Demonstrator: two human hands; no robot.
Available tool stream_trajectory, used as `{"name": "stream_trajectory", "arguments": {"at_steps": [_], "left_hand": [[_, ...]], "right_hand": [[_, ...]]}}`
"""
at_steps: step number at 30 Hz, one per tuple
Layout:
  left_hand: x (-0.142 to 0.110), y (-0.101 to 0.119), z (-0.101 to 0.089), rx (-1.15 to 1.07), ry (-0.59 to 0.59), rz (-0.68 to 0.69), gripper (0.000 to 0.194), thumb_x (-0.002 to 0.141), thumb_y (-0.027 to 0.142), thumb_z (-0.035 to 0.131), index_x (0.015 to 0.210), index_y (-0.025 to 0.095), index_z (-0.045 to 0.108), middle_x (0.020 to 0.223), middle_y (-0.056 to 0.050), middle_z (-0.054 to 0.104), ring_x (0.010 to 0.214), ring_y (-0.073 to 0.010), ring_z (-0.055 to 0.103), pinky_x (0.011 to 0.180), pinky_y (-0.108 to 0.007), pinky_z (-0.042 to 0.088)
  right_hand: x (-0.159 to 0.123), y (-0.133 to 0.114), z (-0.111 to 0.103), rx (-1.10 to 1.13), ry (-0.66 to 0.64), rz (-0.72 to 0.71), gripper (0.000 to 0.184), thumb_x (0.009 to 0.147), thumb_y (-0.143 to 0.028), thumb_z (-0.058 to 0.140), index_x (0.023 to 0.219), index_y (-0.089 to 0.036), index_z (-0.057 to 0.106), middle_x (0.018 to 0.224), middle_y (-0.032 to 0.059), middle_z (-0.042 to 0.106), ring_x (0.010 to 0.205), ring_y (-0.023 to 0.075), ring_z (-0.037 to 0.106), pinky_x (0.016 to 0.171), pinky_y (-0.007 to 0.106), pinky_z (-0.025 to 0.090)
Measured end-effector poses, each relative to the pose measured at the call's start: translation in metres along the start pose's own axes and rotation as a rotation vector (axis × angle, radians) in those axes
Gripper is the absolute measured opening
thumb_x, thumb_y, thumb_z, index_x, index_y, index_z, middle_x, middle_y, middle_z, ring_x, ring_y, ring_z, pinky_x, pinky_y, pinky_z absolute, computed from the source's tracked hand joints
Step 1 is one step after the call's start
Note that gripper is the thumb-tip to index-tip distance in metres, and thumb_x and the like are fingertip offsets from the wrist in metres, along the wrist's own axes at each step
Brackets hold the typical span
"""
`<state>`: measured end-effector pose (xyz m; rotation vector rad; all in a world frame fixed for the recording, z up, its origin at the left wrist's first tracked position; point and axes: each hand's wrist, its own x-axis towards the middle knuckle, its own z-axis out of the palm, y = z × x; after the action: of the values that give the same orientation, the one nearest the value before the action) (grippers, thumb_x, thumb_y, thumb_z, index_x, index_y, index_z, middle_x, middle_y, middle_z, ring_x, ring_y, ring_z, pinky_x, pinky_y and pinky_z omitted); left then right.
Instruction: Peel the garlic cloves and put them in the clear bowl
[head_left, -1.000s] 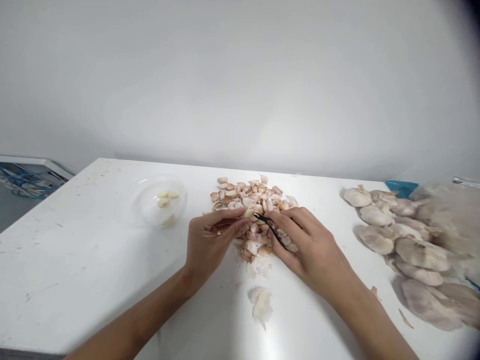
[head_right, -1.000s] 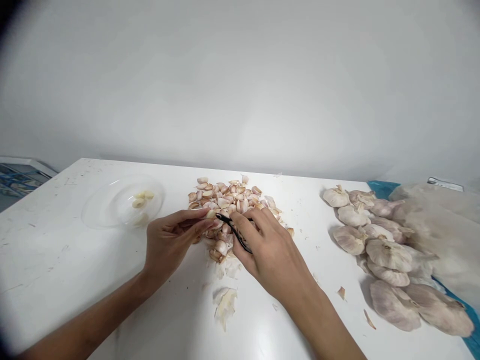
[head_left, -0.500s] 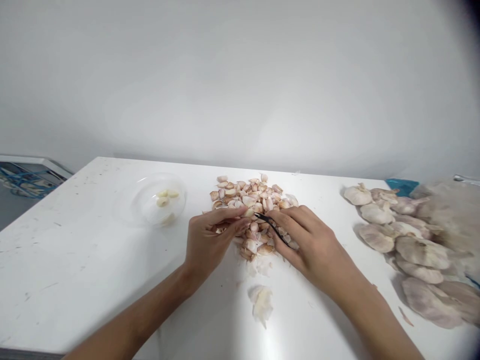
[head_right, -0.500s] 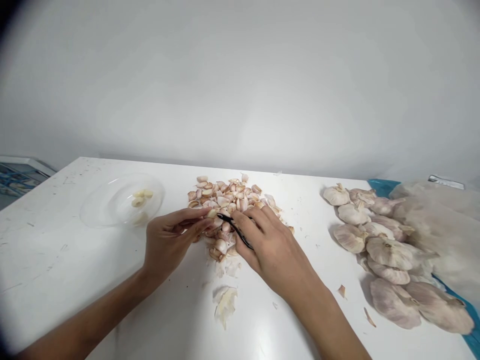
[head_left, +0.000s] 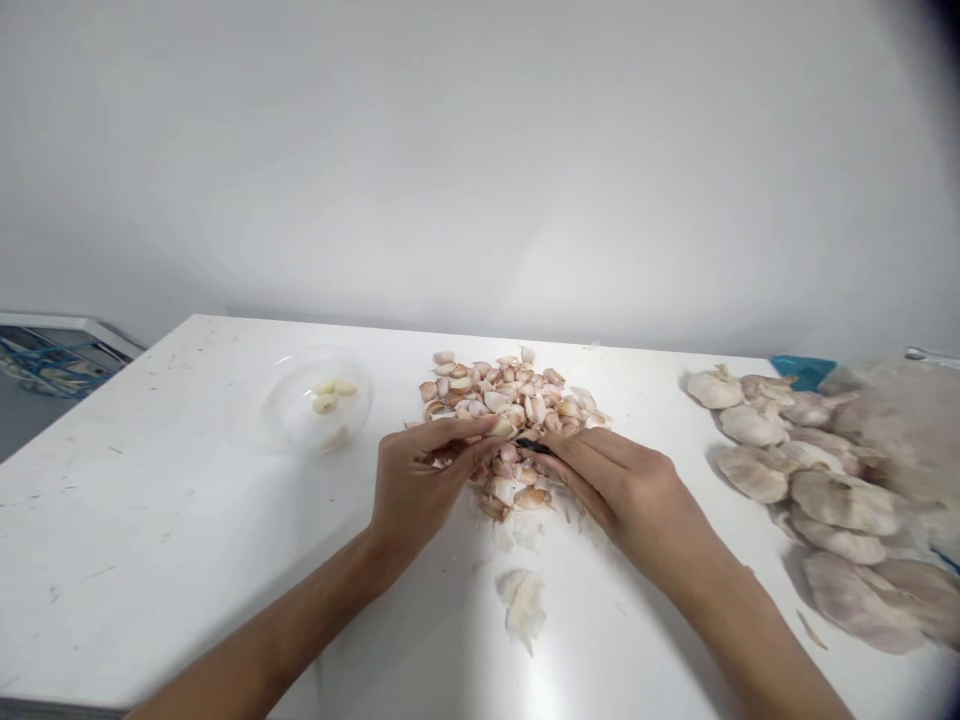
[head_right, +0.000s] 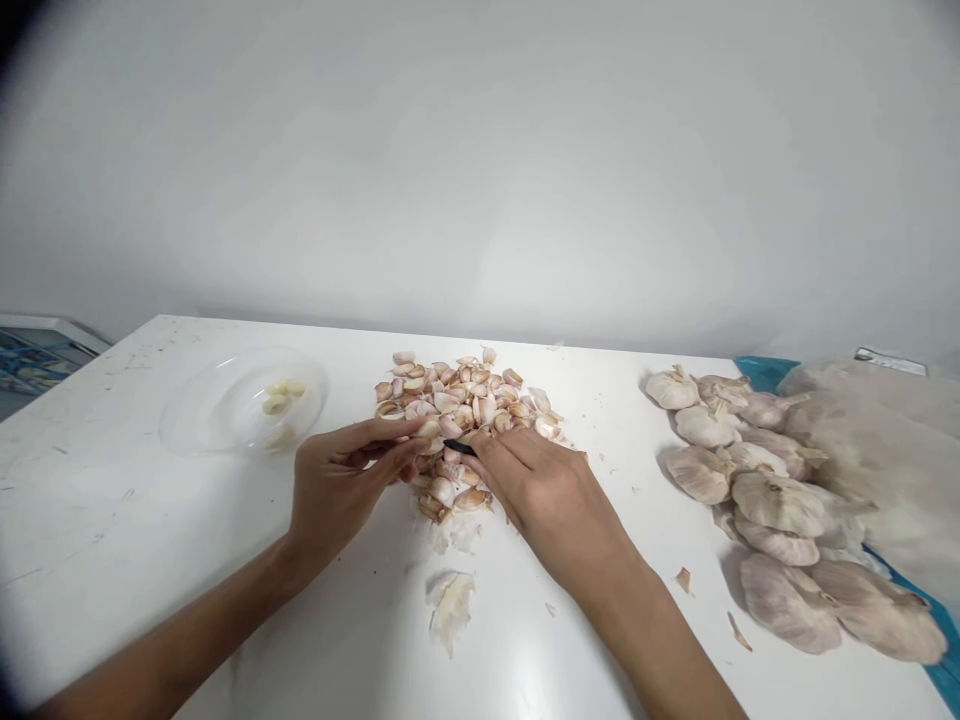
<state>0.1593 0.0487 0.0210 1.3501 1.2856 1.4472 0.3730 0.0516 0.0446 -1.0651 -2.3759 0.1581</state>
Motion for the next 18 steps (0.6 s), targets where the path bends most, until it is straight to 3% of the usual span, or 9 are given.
{"name": "stream_trajectory", "arguments": {"at_steps": [5, 11, 15, 18], "left_hand": [[0.0006, -0.0011, -0.0016, -0.027, 0.016, -0.048, 0.022, 0.077, 0.03, 0.086, 0.096, 0.02, 0.084, 0.067, -0.001, 0.074, 0.056, -0.0124, 0.065, 0.056, -0.023, 0.058], [0.0069, 0.0031, -0.0036, -0.086, 0.074, -0.115, 0.029, 0.075, 0.033, 0.087, 0.099, 0.017, 0.083, 0.066, -0.002, 0.075, 0.054, -0.0121, 0.064, 0.051, -0.021, 0.053], [0.0057, 0.0046, -0.0021, -0.18, -0.012, -0.155, 0.026, 0.078, 0.033, 0.086, 0.098, 0.017, 0.081, 0.063, 0.0, 0.072, 0.056, -0.012, 0.064, 0.054, -0.022, 0.055], [0.0033, 0.0037, -0.0006, -0.229, -0.071, -0.164, 0.024, 0.08, 0.032, 0.084, 0.098, 0.018, 0.079, 0.061, 0.001, 0.07, 0.056, -0.0124, 0.064, 0.055, -0.023, 0.055]], "right_hand": [[0.0025, -0.0029, 0.007, -0.03, -0.073, 0.111, 0.019, 0.107, -0.031, 0.047, 0.106, -0.019, 0.061, 0.093, 0.0056, 0.067, 0.077, 0.0203, 0.066, 0.059, 0.031, 0.049], [0.0015, -0.0005, 0.0092, 0.117, -0.128, 0.298, 0.019, 0.094, -0.032, 0.064, 0.103, -0.023, 0.05, 0.091, 0.0025, 0.064, 0.075, 0.0191, 0.061, 0.06, 0.029, 0.045], [0.0055, -0.0017, 0.01, 0.277, -0.068, 0.381, 0.015, 0.089, -0.022, 0.062, 0.099, -0.023, 0.051, 0.066, -0.0066, 0.051, 0.056, 0.0135, 0.047, 0.053, 0.025, 0.036], [0.01, -0.0028, 0.0089, 0.453, -0.048, 0.428, 0.01, 0.094, -0.026, 0.056, 0.104, -0.023, 0.058, 0.067, -0.0056, 0.054, 0.055, 0.0124, 0.044, 0.052, 0.025, 0.035]]}}
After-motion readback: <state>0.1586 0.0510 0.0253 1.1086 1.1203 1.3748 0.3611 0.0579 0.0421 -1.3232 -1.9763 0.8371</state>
